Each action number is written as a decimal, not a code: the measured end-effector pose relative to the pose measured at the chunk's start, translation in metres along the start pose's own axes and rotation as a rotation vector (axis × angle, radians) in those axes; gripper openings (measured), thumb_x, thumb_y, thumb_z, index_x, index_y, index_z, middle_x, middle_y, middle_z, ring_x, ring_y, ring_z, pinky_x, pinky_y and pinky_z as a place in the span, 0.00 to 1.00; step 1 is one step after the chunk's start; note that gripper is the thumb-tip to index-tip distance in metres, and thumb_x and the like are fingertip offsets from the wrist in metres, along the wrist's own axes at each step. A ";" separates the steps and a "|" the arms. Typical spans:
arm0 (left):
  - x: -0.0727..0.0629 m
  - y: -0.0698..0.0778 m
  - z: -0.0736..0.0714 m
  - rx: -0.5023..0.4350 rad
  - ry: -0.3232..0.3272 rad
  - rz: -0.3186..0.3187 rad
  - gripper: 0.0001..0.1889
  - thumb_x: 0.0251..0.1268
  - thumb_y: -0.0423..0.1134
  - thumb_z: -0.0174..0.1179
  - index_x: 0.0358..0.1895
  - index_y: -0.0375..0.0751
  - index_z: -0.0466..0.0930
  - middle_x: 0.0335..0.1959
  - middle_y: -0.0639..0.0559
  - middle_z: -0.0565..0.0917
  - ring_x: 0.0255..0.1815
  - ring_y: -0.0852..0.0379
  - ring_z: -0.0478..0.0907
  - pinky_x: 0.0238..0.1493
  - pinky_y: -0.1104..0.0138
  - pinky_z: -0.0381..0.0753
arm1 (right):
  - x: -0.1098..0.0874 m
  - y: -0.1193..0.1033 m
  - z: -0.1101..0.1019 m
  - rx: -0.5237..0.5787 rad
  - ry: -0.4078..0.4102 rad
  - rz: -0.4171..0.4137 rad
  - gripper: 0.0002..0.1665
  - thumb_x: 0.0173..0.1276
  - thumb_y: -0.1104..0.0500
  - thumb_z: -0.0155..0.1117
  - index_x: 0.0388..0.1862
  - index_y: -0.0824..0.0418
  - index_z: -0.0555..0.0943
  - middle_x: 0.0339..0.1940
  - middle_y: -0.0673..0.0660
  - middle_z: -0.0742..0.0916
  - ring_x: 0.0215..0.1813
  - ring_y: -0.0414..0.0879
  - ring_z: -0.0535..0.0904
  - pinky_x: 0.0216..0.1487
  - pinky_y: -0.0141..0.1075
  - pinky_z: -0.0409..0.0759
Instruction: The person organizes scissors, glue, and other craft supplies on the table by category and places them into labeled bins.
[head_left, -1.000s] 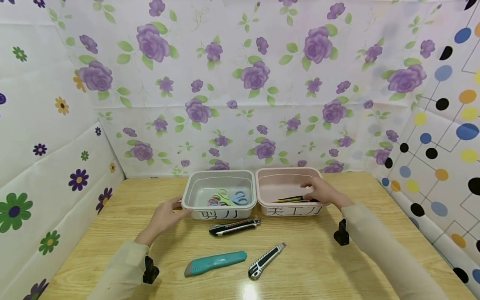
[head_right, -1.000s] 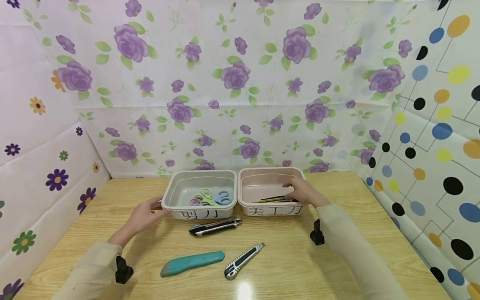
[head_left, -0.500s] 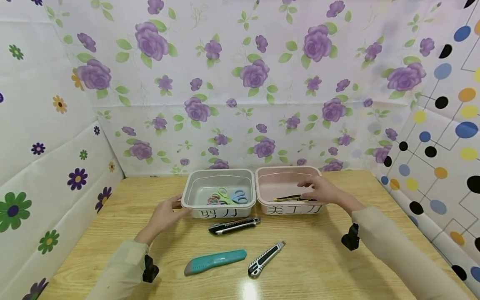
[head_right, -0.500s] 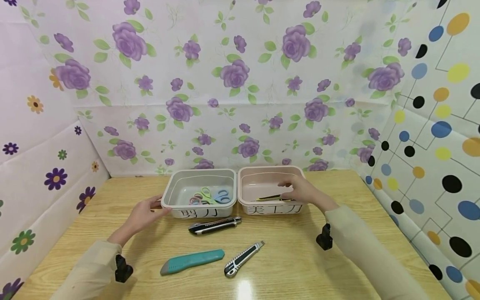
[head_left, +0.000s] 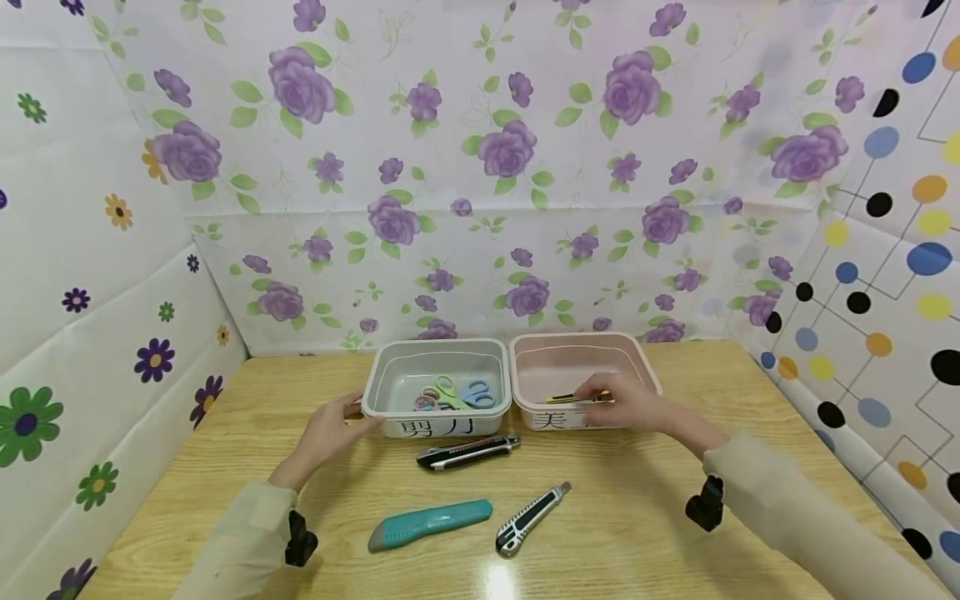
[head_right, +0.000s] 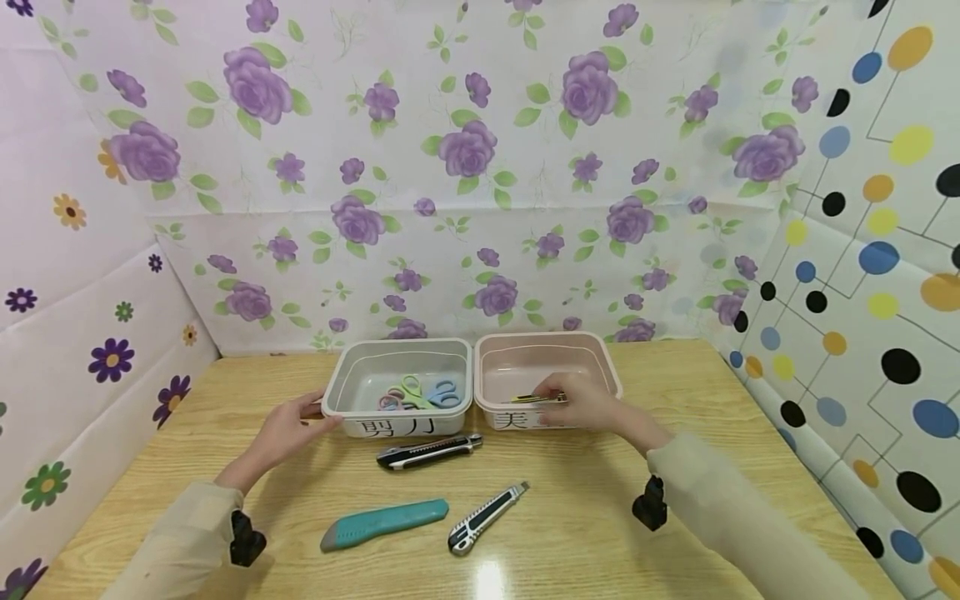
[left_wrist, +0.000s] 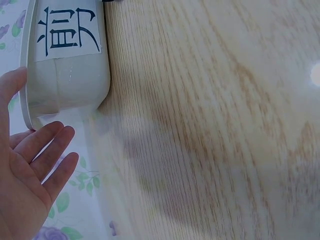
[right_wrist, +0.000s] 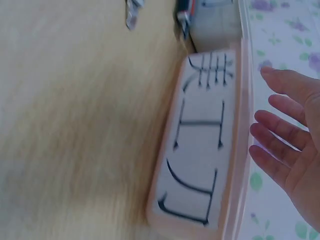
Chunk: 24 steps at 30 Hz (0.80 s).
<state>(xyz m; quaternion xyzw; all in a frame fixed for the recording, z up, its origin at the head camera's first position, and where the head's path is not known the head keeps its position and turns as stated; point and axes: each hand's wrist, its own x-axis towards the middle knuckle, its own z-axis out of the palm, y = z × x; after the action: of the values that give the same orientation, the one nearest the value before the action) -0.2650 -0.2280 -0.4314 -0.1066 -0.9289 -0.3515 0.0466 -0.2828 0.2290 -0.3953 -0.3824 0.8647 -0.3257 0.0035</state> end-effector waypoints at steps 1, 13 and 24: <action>0.000 0.000 0.000 -0.001 0.002 -0.002 0.38 0.56 0.54 0.61 0.63 0.30 0.63 0.51 0.35 0.77 0.50 0.42 0.76 0.45 0.51 0.76 | 0.000 -0.002 0.003 -0.012 0.006 -0.014 0.16 0.54 0.67 0.68 0.41 0.72 0.79 0.38 0.64 0.83 0.41 0.56 0.79 0.42 0.47 0.78; 0.000 -0.002 0.000 -0.011 0.009 -0.013 0.40 0.55 0.56 0.61 0.64 0.31 0.63 0.52 0.34 0.77 0.51 0.41 0.76 0.46 0.50 0.76 | -0.003 -0.030 0.027 -0.062 0.019 -0.096 0.14 0.56 0.60 0.67 0.43 0.56 0.80 0.40 0.51 0.83 0.42 0.41 0.78 0.41 0.39 0.77; 0.001 -0.002 0.001 -0.008 0.015 0.010 0.39 0.55 0.54 0.61 0.63 0.31 0.63 0.51 0.35 0.78 0.50 0.42 0.77 0.46 0.50 0.75 | -0.003 -0.033 0.068 0.052 -0.165 -0.035 0.17 0.55 0.61 0.67 0.44 0.64 0.80 0.42 0.56 0.84 0.43 0.47 0.79 0.44 0.44 0.77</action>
<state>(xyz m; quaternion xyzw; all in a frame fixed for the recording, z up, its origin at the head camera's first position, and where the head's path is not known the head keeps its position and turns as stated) -0.2663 -0.2285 -0.4337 -0.1087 -0.9266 -0.3558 0.0550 -0.2418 0.1765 -0.4312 -0.4228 0.8458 -0.3155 0.0790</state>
